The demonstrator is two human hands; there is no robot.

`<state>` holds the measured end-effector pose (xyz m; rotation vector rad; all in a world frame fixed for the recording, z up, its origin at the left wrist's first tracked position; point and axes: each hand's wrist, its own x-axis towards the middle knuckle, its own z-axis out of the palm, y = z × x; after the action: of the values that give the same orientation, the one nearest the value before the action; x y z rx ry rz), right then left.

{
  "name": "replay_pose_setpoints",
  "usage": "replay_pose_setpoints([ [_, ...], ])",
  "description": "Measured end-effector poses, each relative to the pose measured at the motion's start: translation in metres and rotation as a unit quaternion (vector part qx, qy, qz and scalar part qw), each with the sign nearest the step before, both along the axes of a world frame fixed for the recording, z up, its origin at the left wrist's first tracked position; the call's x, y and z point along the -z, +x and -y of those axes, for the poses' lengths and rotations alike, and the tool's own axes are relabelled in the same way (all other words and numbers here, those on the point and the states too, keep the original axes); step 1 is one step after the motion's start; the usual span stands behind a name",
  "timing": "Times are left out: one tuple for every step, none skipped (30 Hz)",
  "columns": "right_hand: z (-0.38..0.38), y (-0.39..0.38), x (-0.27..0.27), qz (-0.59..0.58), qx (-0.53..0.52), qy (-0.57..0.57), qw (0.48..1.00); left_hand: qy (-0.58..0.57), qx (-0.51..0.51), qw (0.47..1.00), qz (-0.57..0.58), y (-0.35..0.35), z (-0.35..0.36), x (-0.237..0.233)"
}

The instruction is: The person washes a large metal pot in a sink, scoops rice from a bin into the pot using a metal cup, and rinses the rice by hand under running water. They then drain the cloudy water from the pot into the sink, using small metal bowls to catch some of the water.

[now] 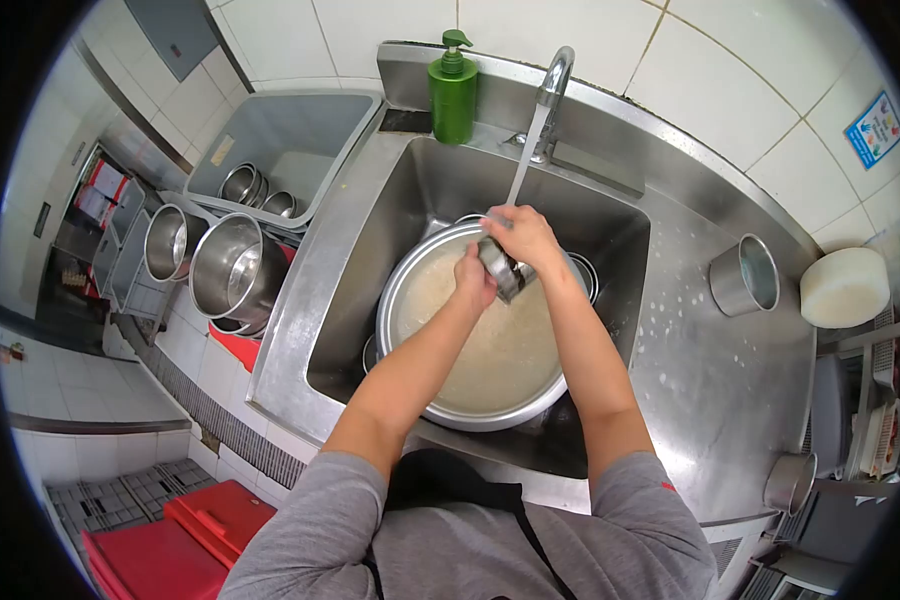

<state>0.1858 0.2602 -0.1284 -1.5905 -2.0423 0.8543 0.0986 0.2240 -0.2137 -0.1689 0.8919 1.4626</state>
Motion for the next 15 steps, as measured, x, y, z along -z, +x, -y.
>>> replay_pose_setpoints([
  [0.001, 0.002, 0.0, 0.033, 0.001, -0.004, 0.999, 0.025, 0.019, 0.999, -0.006, -0.007, -0.014, 0.006],
  [0.001, 0.005, 0.007, 0.059, -0.004, -0.038, 0.998, 0.052, 0.038, 0.998, -0.011, -0.014, -0.027, 0.003],
  [-0.003, 0.007, 0.025, -0.011, 0.016, -0.04, 0.999, 0.079, 0.057, 0.995, -0.016, -0.017, -0.036, 0.0],
  [-0.008, 0.01, 0.048, -0.083, 0.036, -0.041, 0.995, 0.077, 0.086, 0.993, -0.027, -0.018, -0.04, -0.01],
  [-0.01, 0.011, 0.06, -0.154, 0.056, -0.042, 0.986, 0.076, 0.115, 0.99, -0.04, -0.017, -0.043, -0.027],
  [0.004, 0.009, 0.048, -0.307, 0.082, -0.129, 0.94, 0.075, 0.145, 0.985, -0.054, -0.017, -0.045, -0.037],
  [0.007, 0.006, 0.05, -0.385, 0.117, -0.165, 0.9, 0.07, 0.164, 0.981, -0.074, -0.013, -0.048, -0.041],
  [0.008, 0.002, 0.052, -0.459, 0.15, -0.2, 0.852, 0.065, 0.183, 0.976, -0.094, -0.006, -0.051, -0.044],
  [0.01, -0.001, 0.053, -0.529, 0.182, -0.234, 0.795, 0.06, 0.202, 0.971, -0.114, 0.002, -0.055, -0.046],
  [0.013, -0.003, 0.055, -0.602, 0.164, -0.251, 0.74, 0.01, 0.196, 0.965, -0.175, 0.009, -0.063, -0.043],
  [0.016, -0.009, 0.05, -0.625, 0.169, -0.234, 0.725, -0.01, 0.203, 0.934, -0.294, 0.015, -0.065, -0.046],
  [0.021, -0.014, 0.042, -0.648, 0.174, -0.217, 0.709, -0.03, 0.208, 0.888, -0.409, 0.021, -0.066, -0.05],
  [0.022, -0.016, 0.038, -0.67, 0.18, -0.2, 0.692, -0.05, 0.21, 0.828, -0.517, 0.024, -0.066, -0.053],
  [0.008, -0.013, 0.06, -0.706, 0.155, -0.189, 0.664, 0.084, 0.386, 0.588, -0.706, 0.017, -0.065, -0.057],
  [-0.001, -0.007, 0.062, -0.718, 0.178, -0.163, 0.652, 0.121, 0.379, 0.558, -0.728, 0.019, -0.059, -0.058],
])
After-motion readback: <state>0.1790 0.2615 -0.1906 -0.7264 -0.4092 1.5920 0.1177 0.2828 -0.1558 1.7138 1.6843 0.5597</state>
